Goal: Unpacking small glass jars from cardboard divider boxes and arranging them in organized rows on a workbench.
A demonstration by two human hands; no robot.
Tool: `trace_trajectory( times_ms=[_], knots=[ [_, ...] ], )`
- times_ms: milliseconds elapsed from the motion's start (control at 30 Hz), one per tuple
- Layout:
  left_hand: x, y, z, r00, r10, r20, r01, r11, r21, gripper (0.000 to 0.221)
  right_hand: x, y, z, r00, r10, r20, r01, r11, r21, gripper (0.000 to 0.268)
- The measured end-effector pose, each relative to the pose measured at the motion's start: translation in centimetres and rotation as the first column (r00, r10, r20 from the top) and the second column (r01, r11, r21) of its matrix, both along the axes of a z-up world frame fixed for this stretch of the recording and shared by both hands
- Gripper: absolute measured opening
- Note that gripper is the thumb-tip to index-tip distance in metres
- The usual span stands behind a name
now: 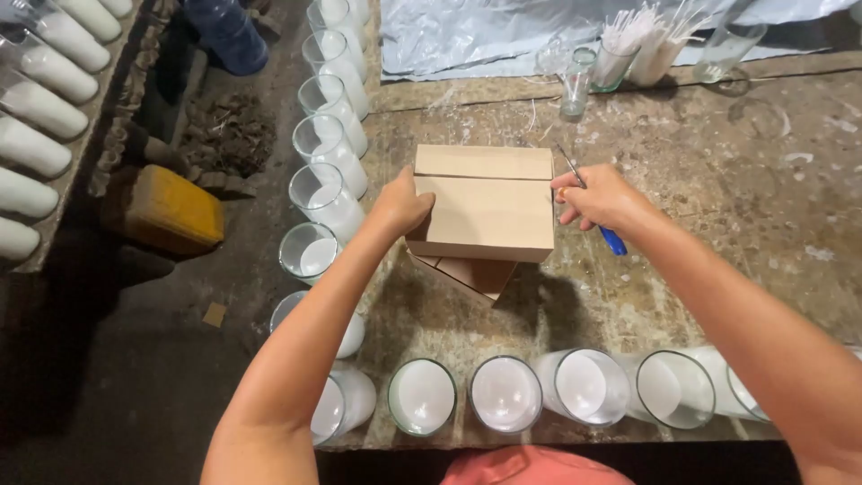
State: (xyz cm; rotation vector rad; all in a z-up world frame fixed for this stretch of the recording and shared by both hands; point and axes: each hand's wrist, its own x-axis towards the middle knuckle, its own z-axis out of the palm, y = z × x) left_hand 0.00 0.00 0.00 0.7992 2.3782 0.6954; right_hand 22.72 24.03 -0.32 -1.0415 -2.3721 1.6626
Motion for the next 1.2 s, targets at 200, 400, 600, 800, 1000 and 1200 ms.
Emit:
trace_trajectory(
  times_ms=[200,400,600,800,1000,1200],
  knots=[
    [-2.7,0.7,-4.6,0.985,0.146,0.094,-0.157,0.981,0.117,0.068,-0.6,2.0,-4.1,0.979,-0.204,-0.022,0.170,0.863,-0.475,0.036],
    [1.5,-1.5,-0.4,0.942,0.248,0.228,-0.309,0.904,0.294,0.077,0.4,3.7,-2.6,0.983,-0.108,-0.150,-0.026,0.723,-0.690,0.016],
    [9.5,-5.9,10.1,0.742,0.277,0.610,-0.578,0.726,0.374,0.105,4.6,0.6,2.7,0.943,0.299,-0.145,-0.330,0.802,-0.498,0.022],
    [9.2,-8.7,2.5,0.577,0.474,0.665,-0.687,0.722,0.081,0.106,0.0,5.2,-0.1,0.948,0.291,-0.128,-0.238,0.918,0.318,0.047],
    [11.4,-5.9,0.9,0.416,0.270,0.868,-0.756,0.634,0.165,0.118,-6.8,7.0,-4.1,0.903,0.419,0.092,-0.403,0.753,0.520,0.065],
    [8.8,-1.6,0.1,0.586,0.345,0.733,-0.724,0.629,0.283,0.125,-3.7,4.1,0.7,0.895,0.395,0.208,-0.445,0.755,0.481,0.057]
  ],
)
